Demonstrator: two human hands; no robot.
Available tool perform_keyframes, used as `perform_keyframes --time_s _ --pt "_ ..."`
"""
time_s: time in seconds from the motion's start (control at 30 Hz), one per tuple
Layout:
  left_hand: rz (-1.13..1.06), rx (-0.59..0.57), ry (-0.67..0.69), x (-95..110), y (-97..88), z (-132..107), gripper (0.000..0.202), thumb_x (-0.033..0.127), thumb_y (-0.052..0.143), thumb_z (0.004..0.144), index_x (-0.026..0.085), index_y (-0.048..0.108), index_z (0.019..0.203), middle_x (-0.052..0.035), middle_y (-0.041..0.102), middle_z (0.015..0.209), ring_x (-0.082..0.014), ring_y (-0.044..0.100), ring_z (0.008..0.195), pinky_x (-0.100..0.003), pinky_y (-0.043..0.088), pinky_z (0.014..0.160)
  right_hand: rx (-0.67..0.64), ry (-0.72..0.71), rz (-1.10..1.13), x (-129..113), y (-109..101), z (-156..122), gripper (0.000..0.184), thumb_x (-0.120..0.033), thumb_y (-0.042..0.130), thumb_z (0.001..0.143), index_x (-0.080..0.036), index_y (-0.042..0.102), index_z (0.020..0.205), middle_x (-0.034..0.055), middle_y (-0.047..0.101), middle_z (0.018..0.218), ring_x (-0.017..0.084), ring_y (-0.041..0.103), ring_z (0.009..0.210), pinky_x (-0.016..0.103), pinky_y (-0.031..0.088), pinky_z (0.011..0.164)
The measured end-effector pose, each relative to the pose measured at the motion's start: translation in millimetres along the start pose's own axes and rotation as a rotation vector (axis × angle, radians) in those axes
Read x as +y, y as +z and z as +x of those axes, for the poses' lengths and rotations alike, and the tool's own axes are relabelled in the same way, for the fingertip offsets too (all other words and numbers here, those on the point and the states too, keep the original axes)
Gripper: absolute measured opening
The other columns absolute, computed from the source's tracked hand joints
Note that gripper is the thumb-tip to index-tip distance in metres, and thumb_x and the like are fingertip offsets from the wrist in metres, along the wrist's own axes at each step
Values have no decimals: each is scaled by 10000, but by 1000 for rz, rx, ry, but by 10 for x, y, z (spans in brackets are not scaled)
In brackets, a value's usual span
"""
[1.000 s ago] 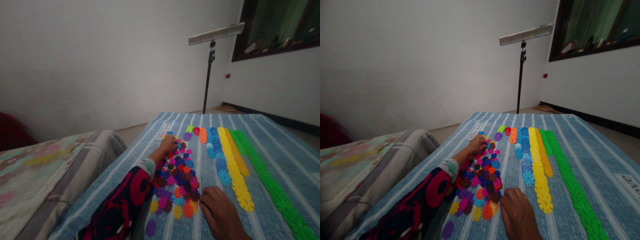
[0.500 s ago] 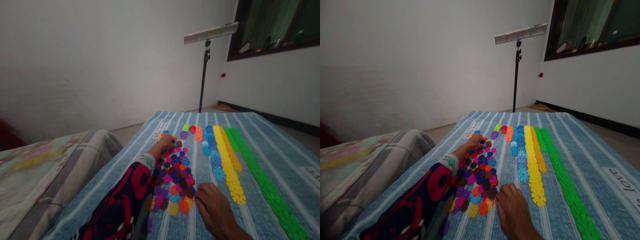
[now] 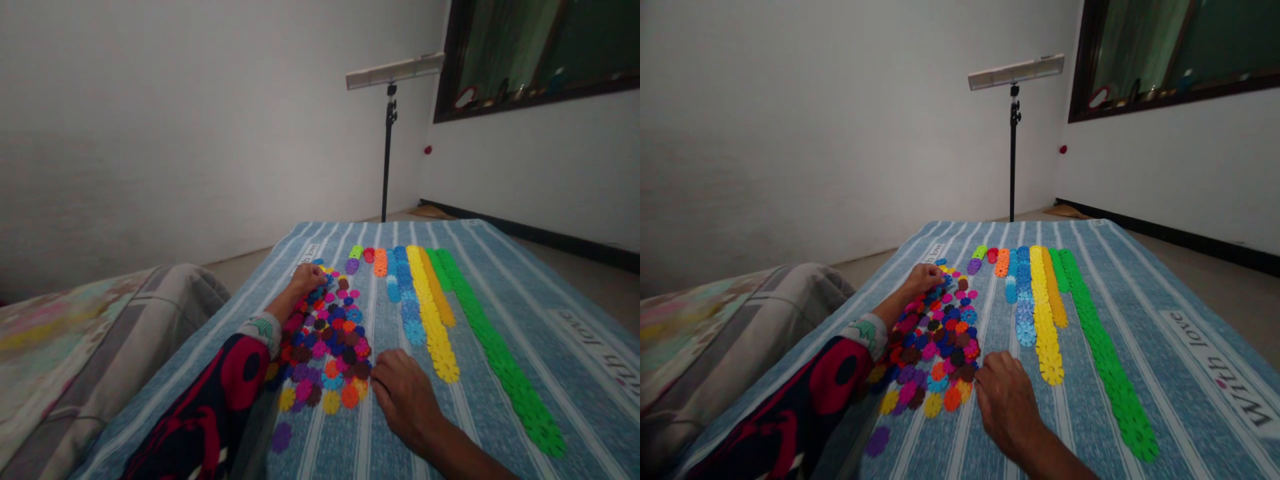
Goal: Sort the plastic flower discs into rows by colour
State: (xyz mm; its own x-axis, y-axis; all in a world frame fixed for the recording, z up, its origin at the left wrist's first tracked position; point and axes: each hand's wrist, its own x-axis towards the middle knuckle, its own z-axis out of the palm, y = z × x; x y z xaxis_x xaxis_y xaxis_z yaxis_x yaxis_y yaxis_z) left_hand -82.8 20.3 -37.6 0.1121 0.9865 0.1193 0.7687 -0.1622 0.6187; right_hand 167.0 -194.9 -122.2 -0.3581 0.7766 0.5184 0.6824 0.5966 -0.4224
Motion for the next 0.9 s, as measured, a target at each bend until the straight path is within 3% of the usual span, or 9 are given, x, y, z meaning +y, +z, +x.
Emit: perform_keyframes --time_s 0.1,0.17,0.33,0.43,0.53,0.7,0.8,0.9 --pt "-169 -81 1 217 21 -101 215 315 680 637 168 542 562 49 490 519 -88 443 514 -220 345 526 5 -3 -21 -17 -11 16 149 -91 600 862 -207 619 771 29 613 853 195 506 844 331 366 753" --pt "-232 -186 72 439 132 -197 210 316 708 612 160 572 578 48 508 531 -86 449 543 -210 356 538 3 -4 -40 -28 -14 24 143 -93 604 857 -207 623 772 30 610 848 198 502 840 333 365 750" --pt "-214 -404 208 1019 657 -463 149 263 723 630 133 650 622 52 519 535 -71 427 545 -188 335 521 -3 2 -75 -42 -15 35 136 -103 609 861 -202 638 772 34 610 841 202 505 836 335 364 746" --pt "-103 -486 289 1231 940 -551 108 228 727 659 131 689 629 49 553 548 -77 478 575 -180 349 541 -9 4 -78 -48 -25 44 131 -113 605 870 -202 648 784 35 614 843 201 511 833 337 366 748" --pt "13 -489 336 1326 1102 -584 104 234 717 699 135 727 667 29 622 596 -93 528 602 -186 361 550 -6 9 -87 -55 -34 52 129 -113 606 867 -207 655 794 33 622 855 204 514 832 342 361 742" --pt "154 -484 407 1358 1212 -601 130 279 713 738 162 770 738 -11 726 714 -131 607 674 -198 412 592 -17 16 -93 -52 -24 45 129 -114 601 871 -205 656 798 36 624 860 208 515 835 345 359 741" --pt "175 -430 445 1339 1176 -565 148 294 720 740 186 789 814 -18 762 821 -153 642 768 -205 447 661 -22 8 -77 -38 -12 32 118 -108 610 865 -205 662 821 38 628 876 209 515 854 340 360 745" --pt "167 -348 408 1229 988 -482 177 253 688 754 175 792 875 -26 765 874 -161 651 801 -215 460 690 -20 -7 -63 -21 -10 19 121 -103 612 862 -207 661 824 34 620 868 206 509 849 338 363 747"
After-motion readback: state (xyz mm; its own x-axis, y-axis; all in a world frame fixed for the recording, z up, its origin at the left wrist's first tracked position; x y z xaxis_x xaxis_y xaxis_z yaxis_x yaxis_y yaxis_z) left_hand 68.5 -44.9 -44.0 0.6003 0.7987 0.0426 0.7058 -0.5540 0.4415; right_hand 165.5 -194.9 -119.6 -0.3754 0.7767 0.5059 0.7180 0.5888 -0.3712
